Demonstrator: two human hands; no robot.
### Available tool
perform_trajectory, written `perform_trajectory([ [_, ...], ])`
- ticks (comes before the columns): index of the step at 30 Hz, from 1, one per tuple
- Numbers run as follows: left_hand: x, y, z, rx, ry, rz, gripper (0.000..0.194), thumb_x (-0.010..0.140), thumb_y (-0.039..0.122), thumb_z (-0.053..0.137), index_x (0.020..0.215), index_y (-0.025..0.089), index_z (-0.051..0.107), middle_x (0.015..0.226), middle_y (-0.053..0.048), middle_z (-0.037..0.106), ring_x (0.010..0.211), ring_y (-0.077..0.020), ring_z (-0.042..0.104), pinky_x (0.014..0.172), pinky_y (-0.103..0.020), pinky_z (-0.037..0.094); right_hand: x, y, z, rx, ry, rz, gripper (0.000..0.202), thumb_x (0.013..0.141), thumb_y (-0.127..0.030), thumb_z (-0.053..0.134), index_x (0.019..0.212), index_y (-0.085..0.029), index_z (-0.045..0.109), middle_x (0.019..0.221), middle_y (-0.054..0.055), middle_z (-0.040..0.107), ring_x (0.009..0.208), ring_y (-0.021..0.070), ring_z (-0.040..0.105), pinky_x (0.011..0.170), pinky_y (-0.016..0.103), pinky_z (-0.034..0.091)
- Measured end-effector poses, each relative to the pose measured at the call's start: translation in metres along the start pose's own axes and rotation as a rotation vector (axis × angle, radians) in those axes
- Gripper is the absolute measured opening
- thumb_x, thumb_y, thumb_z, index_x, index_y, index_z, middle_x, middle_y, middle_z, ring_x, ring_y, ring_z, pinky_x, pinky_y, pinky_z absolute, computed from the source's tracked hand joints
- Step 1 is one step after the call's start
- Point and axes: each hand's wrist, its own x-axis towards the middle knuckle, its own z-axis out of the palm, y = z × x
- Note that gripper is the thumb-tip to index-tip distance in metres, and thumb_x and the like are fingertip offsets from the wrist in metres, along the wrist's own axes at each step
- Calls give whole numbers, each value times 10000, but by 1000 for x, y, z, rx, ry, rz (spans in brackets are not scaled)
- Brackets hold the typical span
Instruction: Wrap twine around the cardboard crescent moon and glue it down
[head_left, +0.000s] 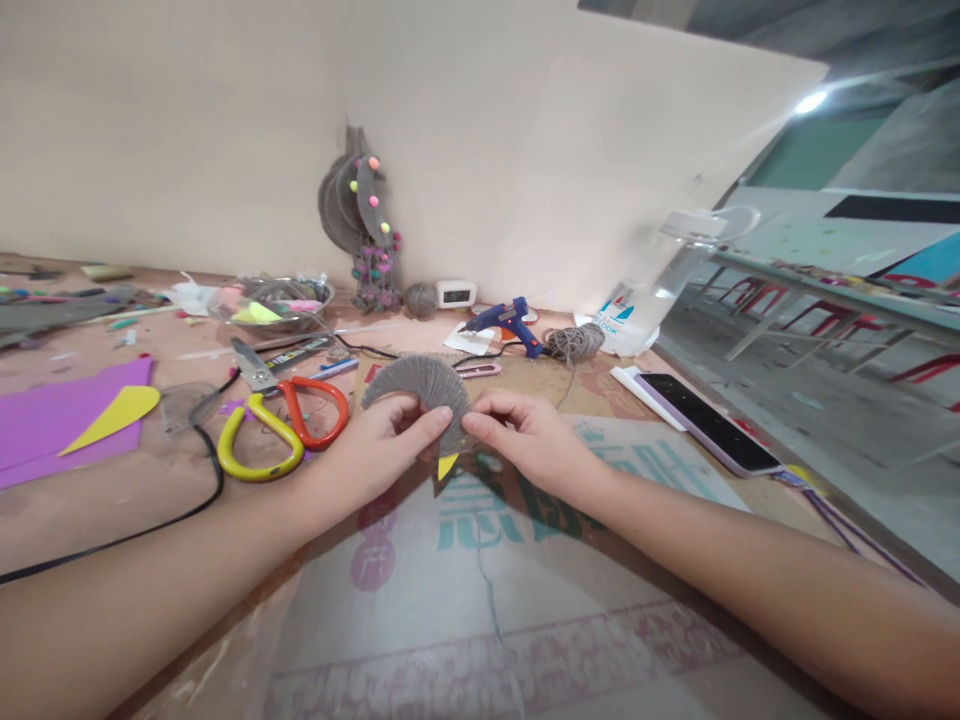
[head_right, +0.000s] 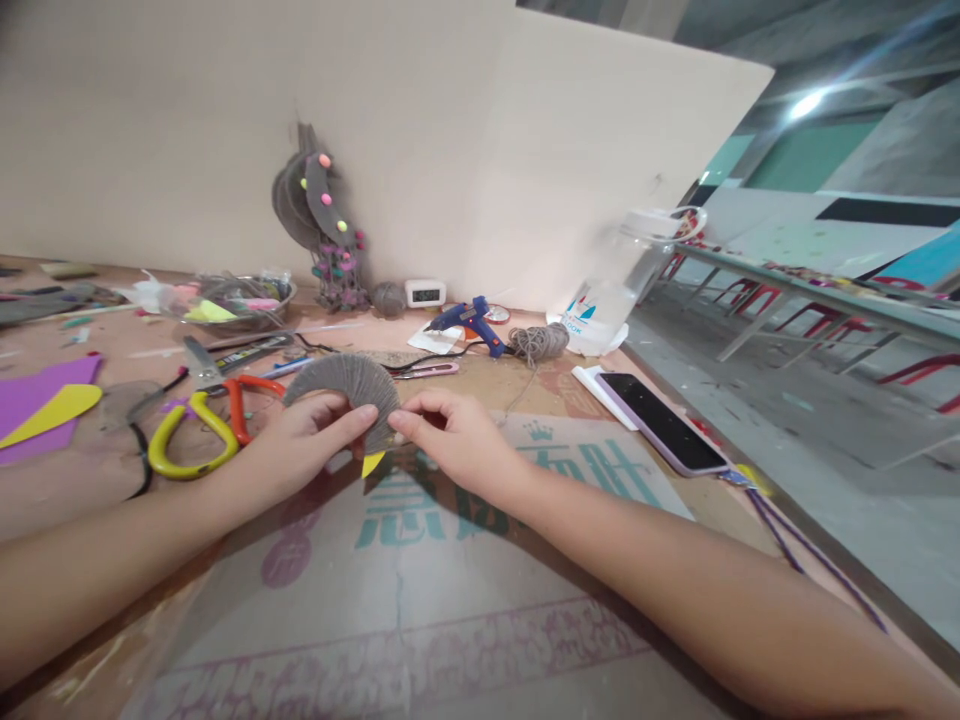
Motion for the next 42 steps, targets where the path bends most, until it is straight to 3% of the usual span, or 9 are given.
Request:
perform_trajectory([
  [5, 2, -3, -1, -3, 2, -28, 401, 813, 500, 438, 573, 183, 492, 553, 35, 503, 490, -104, 477, 466, -216, 360, -2, 6, -8, -206, 207, -196, 127, 846, -276, 519, 816, -159, 562, 757, 9, 570, 685, 116, 505, 627, 237, 393],
  [10, 3, -6, -1, -3, 9, -35, 404, 804, 505, 446, 566, 182, 493, 531, 34, 497, 474, -103, 471, 455, -213, 358, -7, 9, -8, -462, 78, -430, 171, 855, -304, 523, 812, -163, 609, 717, 26, 556, 750, 146, 496, 716, 280, 386],
  [24, 5, -5, 1, -18, 6, -17, 395, 814, 461, 452, 532, 185, 477, 507, 40, 487, 503, -110, 480, 502, -227, 349, -6, 7, -2, -661, 134, -564, 177, 861, -276, 498, 819, -144, 609, 712, 37, 581, 707, 149, 466, 679, 295, 359],
  [30, 5, -4, 3, -86, -3, -54, 388, 806, 454, 467, 523, 188, 473, 483, 47, 504, 467, -104, 475, 481, -223, 338, -7, 7, -1, -694, 133, -547, 173, 867, -268, 482, 803, -150, 592, 694, 31, 561, 704, 153, 453, 677, 298, 350],
  [35, 5, -3, 3, -178, 52, -91, 366, 786, 451, 501, 533, 190, 457, 496, 47, 507, 459, -102, 473, 464, -218, 339, -8, 8, -5, -541, 83, -487, 158, 895, -240, 437, 902, -172, 580, 772, 31, 583, 761, 151, 490, 722, 295, 371],
  [39, 4, -2, 4, -266, 49, -162, 352, 776, 458, 520, 563, 186, 454, 494, 53, 505, 456, -91, 468, 460, -202, 343, -7, 10, -10, -336, 223, -273, 124, 899, -245, 424, 856, -175, 517, 775, 21, 557, 722, 128, 502, 654, 253, 394],
  [42, 4, -3, 5, -370, 60, -197, 347, 767, 475, 528, 588, 188, 447, 498, 57, 502, 452, -90, 470, 449, -198, 349, -8, 10, -11, -305, 279, -279, 157, 876, -227, 449, 726, -183, 438, 689, -1, 472, 646, 119, 450, 589, 245, 364],
])
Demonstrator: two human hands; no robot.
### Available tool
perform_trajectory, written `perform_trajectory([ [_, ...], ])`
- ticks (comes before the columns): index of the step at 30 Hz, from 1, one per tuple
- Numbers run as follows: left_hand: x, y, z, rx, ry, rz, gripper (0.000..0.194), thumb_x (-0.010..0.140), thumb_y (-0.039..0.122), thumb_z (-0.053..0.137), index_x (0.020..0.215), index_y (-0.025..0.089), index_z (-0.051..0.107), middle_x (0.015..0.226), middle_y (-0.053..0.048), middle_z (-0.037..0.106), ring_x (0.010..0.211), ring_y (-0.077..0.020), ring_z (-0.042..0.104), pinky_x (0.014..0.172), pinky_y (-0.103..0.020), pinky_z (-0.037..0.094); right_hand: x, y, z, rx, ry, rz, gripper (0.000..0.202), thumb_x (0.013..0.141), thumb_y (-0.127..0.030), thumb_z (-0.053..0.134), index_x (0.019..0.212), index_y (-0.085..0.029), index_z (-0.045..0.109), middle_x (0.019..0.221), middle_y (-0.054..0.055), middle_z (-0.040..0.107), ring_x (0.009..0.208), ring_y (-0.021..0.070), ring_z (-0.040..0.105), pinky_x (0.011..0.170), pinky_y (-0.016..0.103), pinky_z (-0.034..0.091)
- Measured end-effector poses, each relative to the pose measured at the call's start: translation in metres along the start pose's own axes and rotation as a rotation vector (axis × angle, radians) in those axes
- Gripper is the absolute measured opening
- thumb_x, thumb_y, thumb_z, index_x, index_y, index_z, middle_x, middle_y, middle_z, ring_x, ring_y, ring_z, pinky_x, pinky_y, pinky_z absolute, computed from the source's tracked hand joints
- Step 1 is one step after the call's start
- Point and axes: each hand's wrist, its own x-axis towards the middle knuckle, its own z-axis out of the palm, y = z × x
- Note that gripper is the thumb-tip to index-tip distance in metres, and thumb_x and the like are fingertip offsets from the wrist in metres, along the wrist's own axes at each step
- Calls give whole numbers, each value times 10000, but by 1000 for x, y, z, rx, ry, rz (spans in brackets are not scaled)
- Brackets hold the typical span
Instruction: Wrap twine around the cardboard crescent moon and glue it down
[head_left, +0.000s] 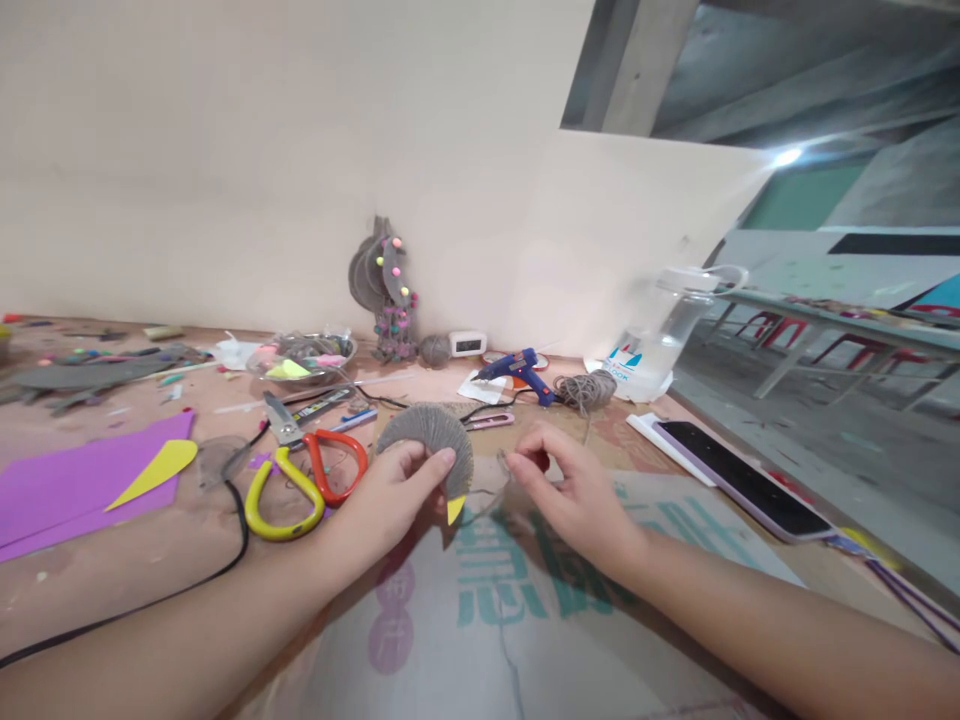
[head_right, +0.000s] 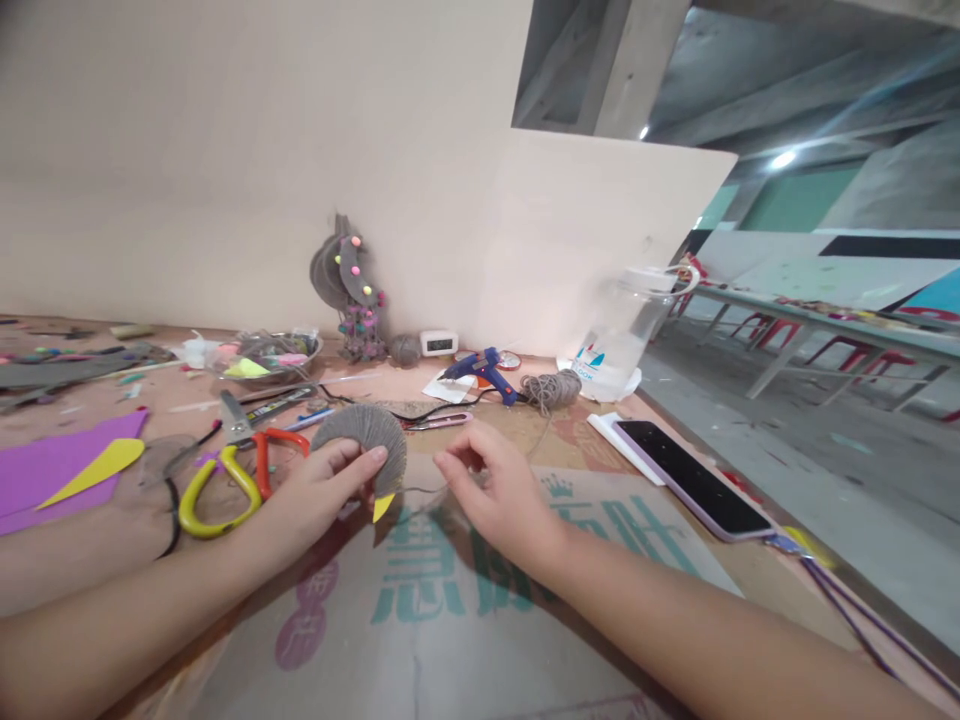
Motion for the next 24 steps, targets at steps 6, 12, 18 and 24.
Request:
perform_trajectory([
  [6, 3, -2, -2, 69, 16, 100, 365, 777, 469, 520, 556, 183, 470, 519, 30, 516, 507, -107, 504, 511, -216, 388, -4, -3, 4, -87, -54, -240, 300, 793, -90, 450, 580, -190, 264, 597, -19, 375, 598, 117, 385, 559, 254, 302],
  [12, 4, -2, -2, 14, 16, 69, 369, 764, 504, 521, 587, 184, 471, 531, 32, 515, 514, -115, 506, 504, -227, 376, -6, 5, 11, -102, -78, -101, 143, 753, -65, 452, 706, -199, 434, 557, -49, 388, 495, 98, 383, 475, 220, 308],
  [18, 2, 1, -2, 6, 26, 47, 367, 759, 487, 539, 576, 176, 470, 514, 39, 503, 494, -100, 491, 495, -213, 367, -7, 0, 6, -99, -158, -68, 212, 828, -74, 354, 797, -205, 518, 688, -8, 569, 625, 119, 535, 581, 234, 413],
  [24, 3, 1, -3, 59, 15, 88, 386, 778, 507, 503, 580, 177, 474, 529, 35, 498, 519, -111, 497, 511, -227, 366, -6, -5, 4, -71, -113, -61, 160, 875, -208, 426, 998, -205, 528, 818, 36, 580, 719, 146, 555, 641, 278, 456],
])
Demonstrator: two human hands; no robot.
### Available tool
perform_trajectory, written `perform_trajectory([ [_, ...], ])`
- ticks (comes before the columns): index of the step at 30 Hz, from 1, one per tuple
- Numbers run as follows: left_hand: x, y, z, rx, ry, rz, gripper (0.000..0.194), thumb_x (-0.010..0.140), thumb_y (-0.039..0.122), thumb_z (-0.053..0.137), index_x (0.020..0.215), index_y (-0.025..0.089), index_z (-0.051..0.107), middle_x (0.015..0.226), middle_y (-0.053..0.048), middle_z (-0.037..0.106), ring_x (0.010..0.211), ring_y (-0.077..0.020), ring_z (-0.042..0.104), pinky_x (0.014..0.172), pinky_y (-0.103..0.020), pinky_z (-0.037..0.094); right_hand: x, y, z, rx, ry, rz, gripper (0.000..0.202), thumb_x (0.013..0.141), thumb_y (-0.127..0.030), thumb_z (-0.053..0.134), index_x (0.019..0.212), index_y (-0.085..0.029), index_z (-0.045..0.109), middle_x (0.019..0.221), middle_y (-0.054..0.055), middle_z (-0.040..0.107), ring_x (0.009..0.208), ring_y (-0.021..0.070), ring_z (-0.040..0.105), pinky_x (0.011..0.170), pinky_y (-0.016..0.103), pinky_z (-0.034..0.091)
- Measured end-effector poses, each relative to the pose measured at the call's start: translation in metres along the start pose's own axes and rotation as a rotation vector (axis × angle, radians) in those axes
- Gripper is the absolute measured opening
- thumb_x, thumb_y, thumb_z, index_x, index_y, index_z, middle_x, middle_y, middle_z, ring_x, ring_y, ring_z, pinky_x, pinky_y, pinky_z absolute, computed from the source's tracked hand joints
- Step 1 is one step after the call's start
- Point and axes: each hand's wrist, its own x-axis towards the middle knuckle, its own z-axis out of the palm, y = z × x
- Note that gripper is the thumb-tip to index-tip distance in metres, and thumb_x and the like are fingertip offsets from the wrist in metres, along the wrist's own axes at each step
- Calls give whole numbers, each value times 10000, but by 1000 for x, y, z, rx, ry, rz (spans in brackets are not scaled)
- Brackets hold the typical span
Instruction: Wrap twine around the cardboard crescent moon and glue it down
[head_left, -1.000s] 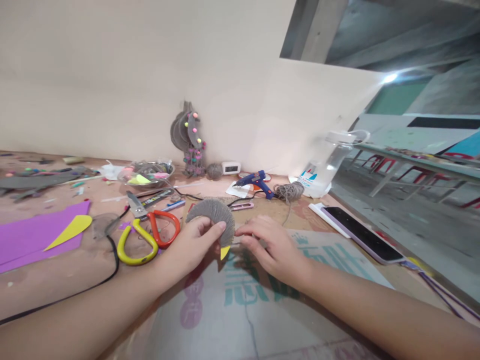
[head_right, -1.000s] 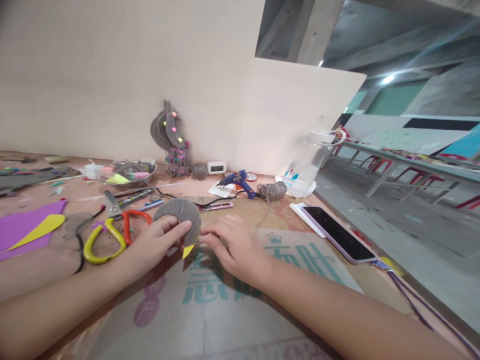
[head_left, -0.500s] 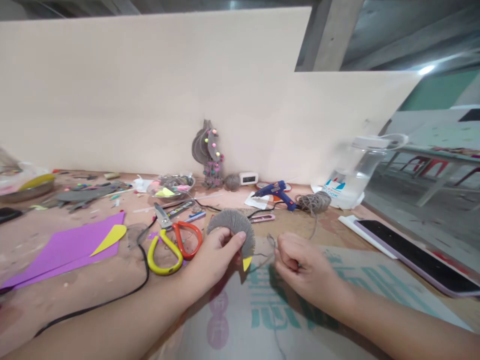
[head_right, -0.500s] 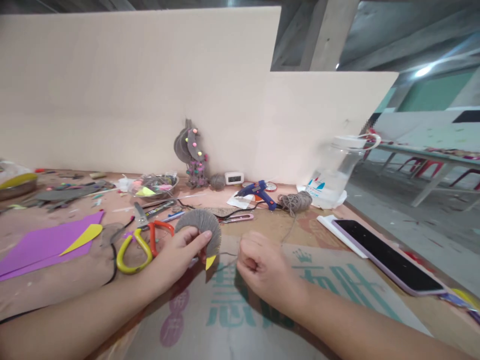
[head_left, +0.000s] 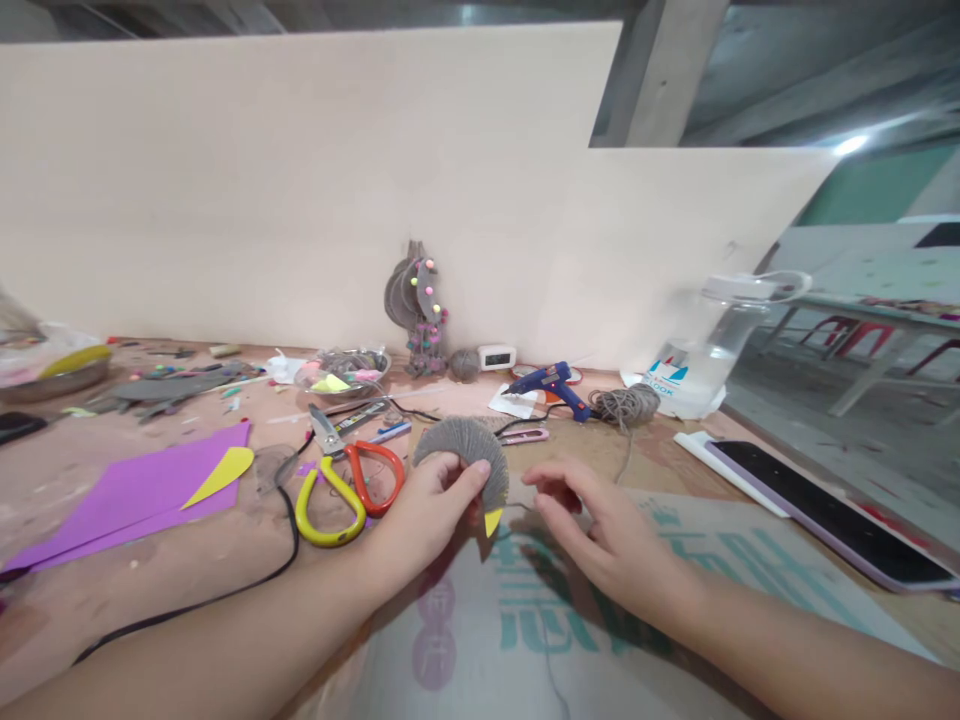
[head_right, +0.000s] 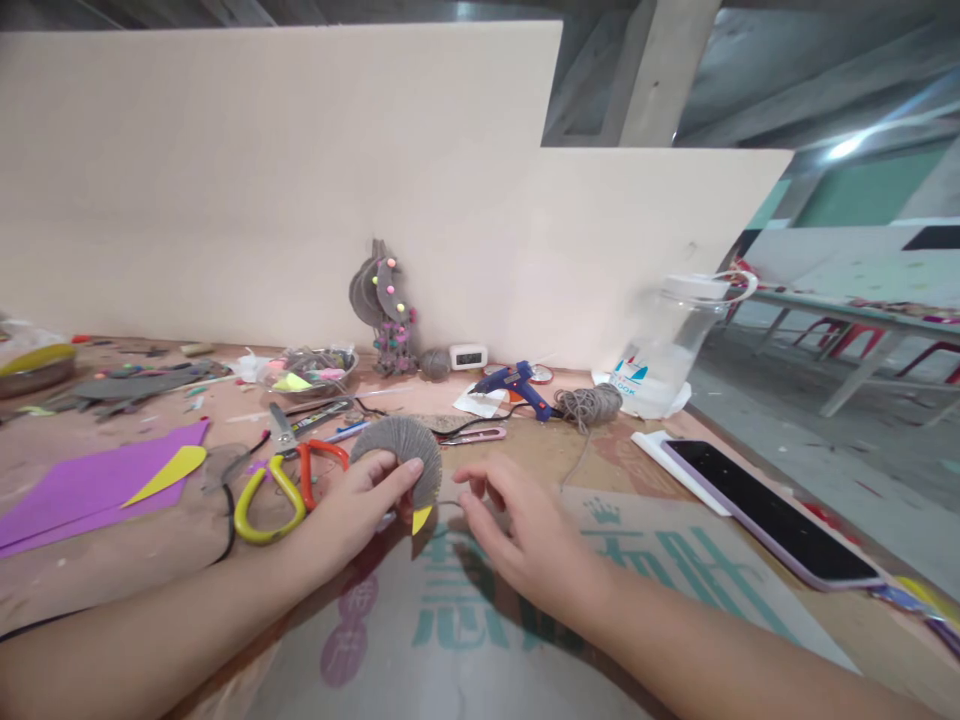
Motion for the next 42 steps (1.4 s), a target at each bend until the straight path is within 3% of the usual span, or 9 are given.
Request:
perform_trajectory([
  [3, 0, -1, 0, 17, 8, 18, 382, 778, 503, 506, 581, 177, 482, 532, 31, 504, 531, -117, 502, 533, -234, 380, 4, 1, 1, 12, -28, -60, 137, 851, -250, 506, 958, -202, 578, 946, 72, 564, 906, 185, 536, 797, 341, 445],
  [5, 0, -2, 0, 19, 7, 27, 384, 775, 509, 507, 581, 178, 488, 542, 26, 515, 543, -124, 512, 549, -241, 389, 5, 2, 2, 16, -51, -75, 146, 846, -262, 527, 963, -203, 591, 957, 75, 563, 929, 190, 525, 825, 356, 433],
  [16, 2, -7, 0, 69, 22, 49, 389, 767, 517, 502, 567, 185, 474, 529, 33, 516, 529, -122, 498, 539, -236, 380, 6, 0, 7, -3, -61, -133, 123, 864, -264, 517, 845, -192, 614, 813, 42, 584, 823, 163, 518, 757, 324, 423],
  [22, 0, 0, -1, 118, -3, 45, 379, 780, 487, 498, 557, 180, 484, 523, 32, 521, 497, -109, 474, 507, -231, 357, 7, 0, 9, -53, -44, -150, 150, 847, -302, 537, 862, -181, 625, 837, 56, 589, 836, 177, 510, 764, 340, 420],
  [30, 0, -2, -1, 119, -2, 31, 385, 770, 506, 494, 557, 185, 475, 512, 32, 528, 485, -116, 485, 489, -232, 361, 6, -1, 8, -48, -37, -150, 150, 881, -206, 447, 871, -172, 593, 825, 62, 584, 814, 176, 506, 752, 341, 413],
  [42, -3, 4, 1, 102, 3, 12, 338, 783, 430, 513, 551, 190, 459, 495, 45, 517, 469, -109, 495, 468, -221, 365, 7, 2, 11, -105, -29, -186, 163, 880, -265, 481, 831, -175, 609, 785, 45, 594, 793, 167, 496, 750, 323, 391],
])
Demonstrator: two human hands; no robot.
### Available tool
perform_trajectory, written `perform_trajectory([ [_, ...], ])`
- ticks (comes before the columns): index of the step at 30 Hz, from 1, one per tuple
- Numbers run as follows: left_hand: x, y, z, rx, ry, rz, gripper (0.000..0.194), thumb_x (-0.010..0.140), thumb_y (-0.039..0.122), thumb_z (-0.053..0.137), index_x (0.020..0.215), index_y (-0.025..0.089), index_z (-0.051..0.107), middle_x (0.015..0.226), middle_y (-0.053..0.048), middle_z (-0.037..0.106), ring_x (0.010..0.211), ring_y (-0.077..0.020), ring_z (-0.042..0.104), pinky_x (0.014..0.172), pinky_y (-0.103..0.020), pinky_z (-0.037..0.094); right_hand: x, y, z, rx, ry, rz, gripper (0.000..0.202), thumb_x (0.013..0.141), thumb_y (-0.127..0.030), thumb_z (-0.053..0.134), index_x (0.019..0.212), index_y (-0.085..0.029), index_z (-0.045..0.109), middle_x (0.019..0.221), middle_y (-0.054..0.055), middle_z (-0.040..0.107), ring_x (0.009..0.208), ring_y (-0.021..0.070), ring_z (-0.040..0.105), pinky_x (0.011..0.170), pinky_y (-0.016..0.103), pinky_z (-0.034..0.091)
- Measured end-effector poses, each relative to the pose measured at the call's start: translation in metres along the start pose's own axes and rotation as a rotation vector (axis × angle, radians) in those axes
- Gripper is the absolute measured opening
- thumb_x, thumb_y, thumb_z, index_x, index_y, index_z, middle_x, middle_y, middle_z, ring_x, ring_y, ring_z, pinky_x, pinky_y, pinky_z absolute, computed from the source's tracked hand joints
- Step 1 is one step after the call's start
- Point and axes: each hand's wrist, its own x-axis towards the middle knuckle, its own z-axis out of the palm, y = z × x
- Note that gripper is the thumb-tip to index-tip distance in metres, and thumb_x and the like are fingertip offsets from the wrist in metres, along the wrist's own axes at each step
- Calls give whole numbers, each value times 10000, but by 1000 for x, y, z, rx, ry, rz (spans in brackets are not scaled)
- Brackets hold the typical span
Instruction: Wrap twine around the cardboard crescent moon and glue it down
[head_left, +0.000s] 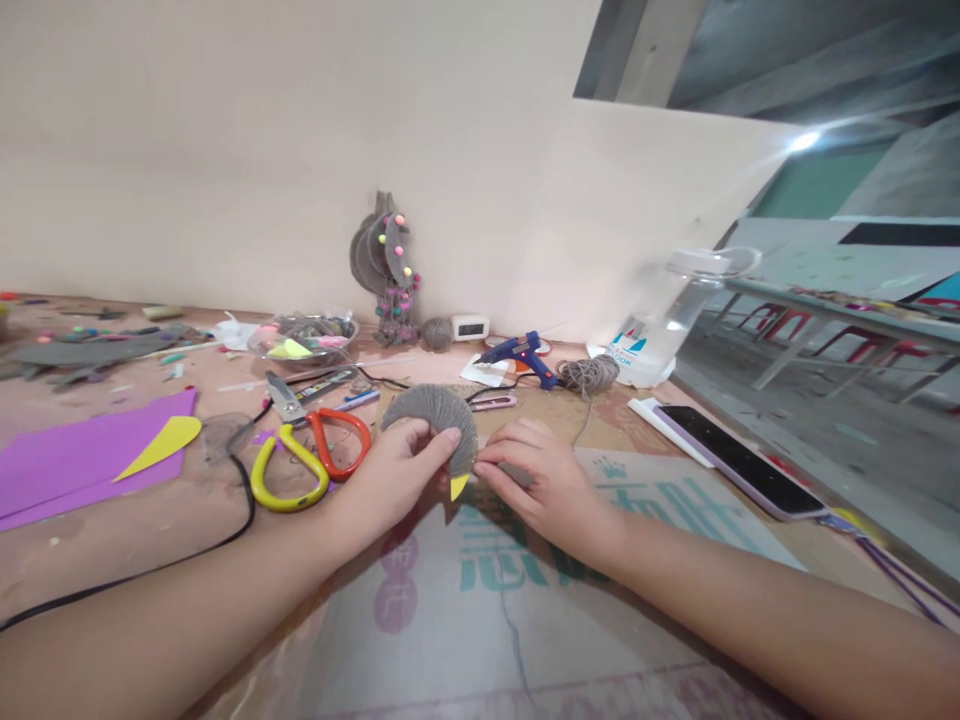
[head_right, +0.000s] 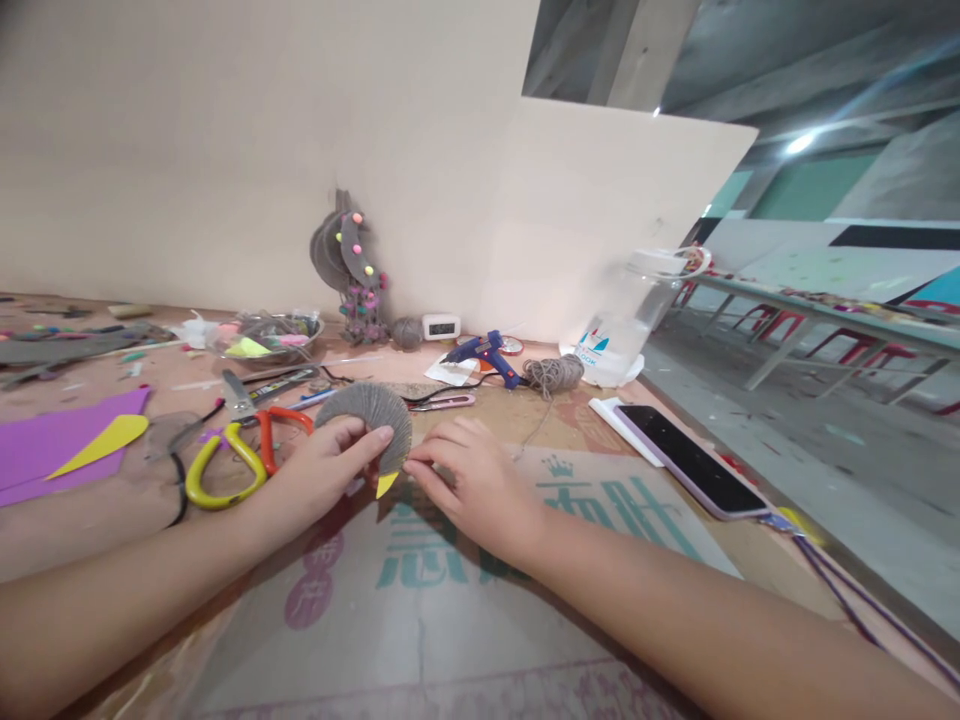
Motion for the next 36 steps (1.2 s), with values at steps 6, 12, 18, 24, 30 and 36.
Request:
perform_trajectory([
  [6, 1, -1, 0, 38, -24, 40, 346, 796, 414, 499, 539, 188, 451, 477, 60, 488, 437, -89, 446, 458, -216, 330, 0, -1, 0, -65, -5, -19, 157, 872, -270, 489, 831, -171, 603, 772, 39, 600, 766, 160, 488, 733, 315, 368],
  [12, 3, -5, 0, 60, -29, 42, 361, 790, 439, 493, 535, 187, 457, 483, 52, 501, 450, -97, 455, 471, -224, 332, -1, -3, -1, -101, -8, -40, 164, 876, -265, 472, 814, -164, 587, 756, 38, 596, 747, 159, 481, 707, 307, 346],
  [18, 3, -3, 0, -13, -3, 14, 358, 780, 436, 512, 537, 179, 455, 485, 54, 483, 466, -91, 469, 473, -209, 349, -1, -3, -3, -15, -52, 34, 195, 909, -253, 413, 879, -172, 587, 808, 40, 592, 793, 159, 490, 747, 307, 360],
  [24, 3, -4, 2, -195, 17, -64, 342, 748, 459, 543, 570, 181, 453, 480, 60, 490, 421, -86, 464, 416, -197, 333, -1, 0, -6, 123, 35, 215, 183, 916, -264, 396, 939, -171, 552, 878, 47, 580, 842, 153, 512, 769, 295, 388],
  [30, 2, -1, 2, -141, 34, -40, 350, 754, 454, 550, 558, 177, 467, 485, 47, 512, 451, -96, 496, 457, -207, 369, -1, -3, -5, 57, -22, 78, 176, 824, -342, 566, 862, -175, 603, 825, 44, 555, 832, 174, 489, 759, 313, 368],
  [36, 3, -5, 2, -101, -12, -17, 363, 771, 470, 527, 562, 182, 454, 499, 46, 520, 461, -95, 497, 466, -209, 371, 1, -3, -4, 67, -45, 85, 155, 875, -249, 486, 804, -179, 605, 763, 27, 558, 778, 149, 477, 739, 298, 358],
])
